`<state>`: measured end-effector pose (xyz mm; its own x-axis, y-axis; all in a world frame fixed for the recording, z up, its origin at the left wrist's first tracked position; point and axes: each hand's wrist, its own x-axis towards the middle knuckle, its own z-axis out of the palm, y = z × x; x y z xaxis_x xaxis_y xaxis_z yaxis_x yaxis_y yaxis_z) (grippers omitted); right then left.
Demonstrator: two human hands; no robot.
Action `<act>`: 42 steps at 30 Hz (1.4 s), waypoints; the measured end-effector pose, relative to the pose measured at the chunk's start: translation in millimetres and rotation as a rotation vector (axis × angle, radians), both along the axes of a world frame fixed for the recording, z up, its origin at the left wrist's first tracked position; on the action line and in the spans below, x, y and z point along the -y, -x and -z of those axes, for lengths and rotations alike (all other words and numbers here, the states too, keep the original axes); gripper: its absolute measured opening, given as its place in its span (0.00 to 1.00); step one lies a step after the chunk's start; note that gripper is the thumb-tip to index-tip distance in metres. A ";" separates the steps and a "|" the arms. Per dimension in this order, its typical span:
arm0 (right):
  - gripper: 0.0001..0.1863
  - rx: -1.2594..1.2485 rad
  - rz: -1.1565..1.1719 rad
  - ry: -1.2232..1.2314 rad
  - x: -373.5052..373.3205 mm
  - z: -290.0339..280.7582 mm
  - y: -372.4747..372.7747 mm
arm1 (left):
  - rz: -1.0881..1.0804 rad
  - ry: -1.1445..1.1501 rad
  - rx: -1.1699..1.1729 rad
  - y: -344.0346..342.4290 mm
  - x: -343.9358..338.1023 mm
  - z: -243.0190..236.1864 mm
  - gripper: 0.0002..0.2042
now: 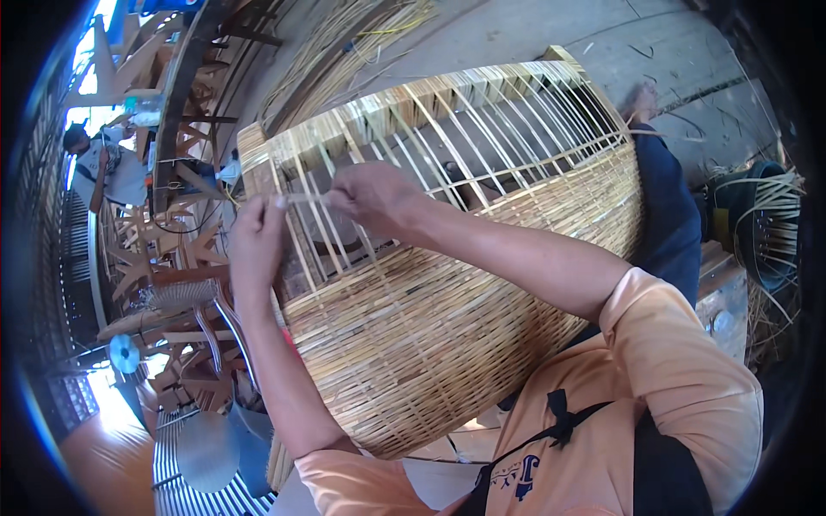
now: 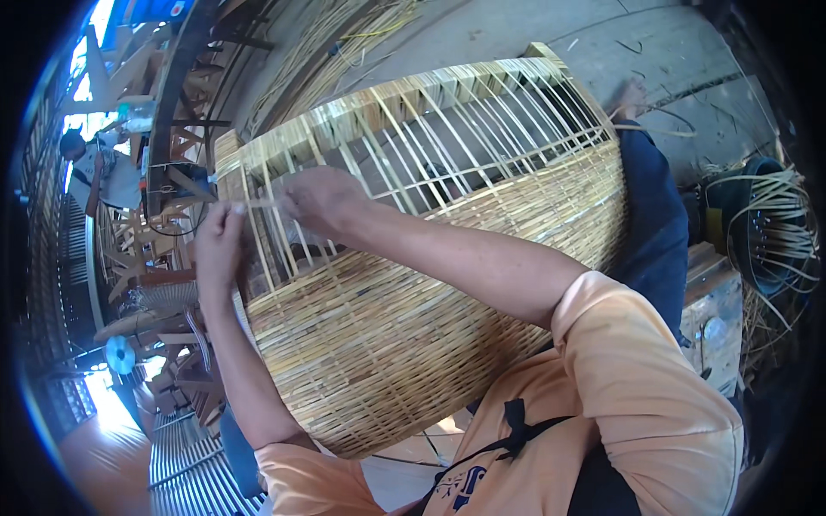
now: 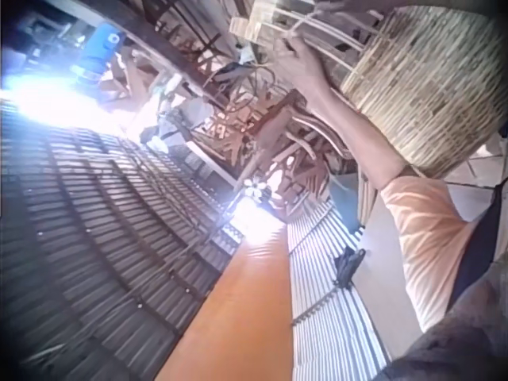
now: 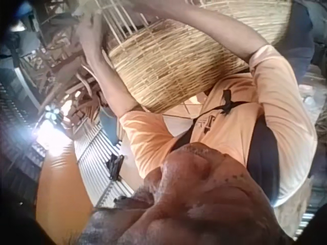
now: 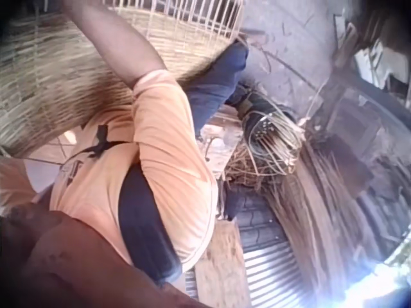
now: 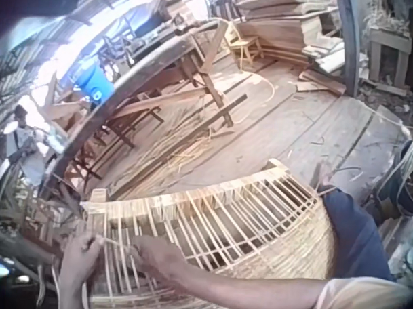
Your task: The recorder is weaving bamboo strips onto a circular frame to construct a birdcage.
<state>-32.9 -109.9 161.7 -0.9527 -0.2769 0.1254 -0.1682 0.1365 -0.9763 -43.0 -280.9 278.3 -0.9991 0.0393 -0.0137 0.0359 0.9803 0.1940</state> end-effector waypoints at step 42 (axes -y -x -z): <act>0.15 0.303 0.186 -0.021 -99.7 79.1 12.0 | -0.097 -0.477 -0.145 3.0 28.5 29.8 0.08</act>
<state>-44.9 -10.2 82.6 -0.9801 -0.0945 -0.1748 0.1585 0.1586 -0.9745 -46.1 -309.4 248.5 -0.9888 -0.0860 0.1223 0.0087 0.7839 0.6208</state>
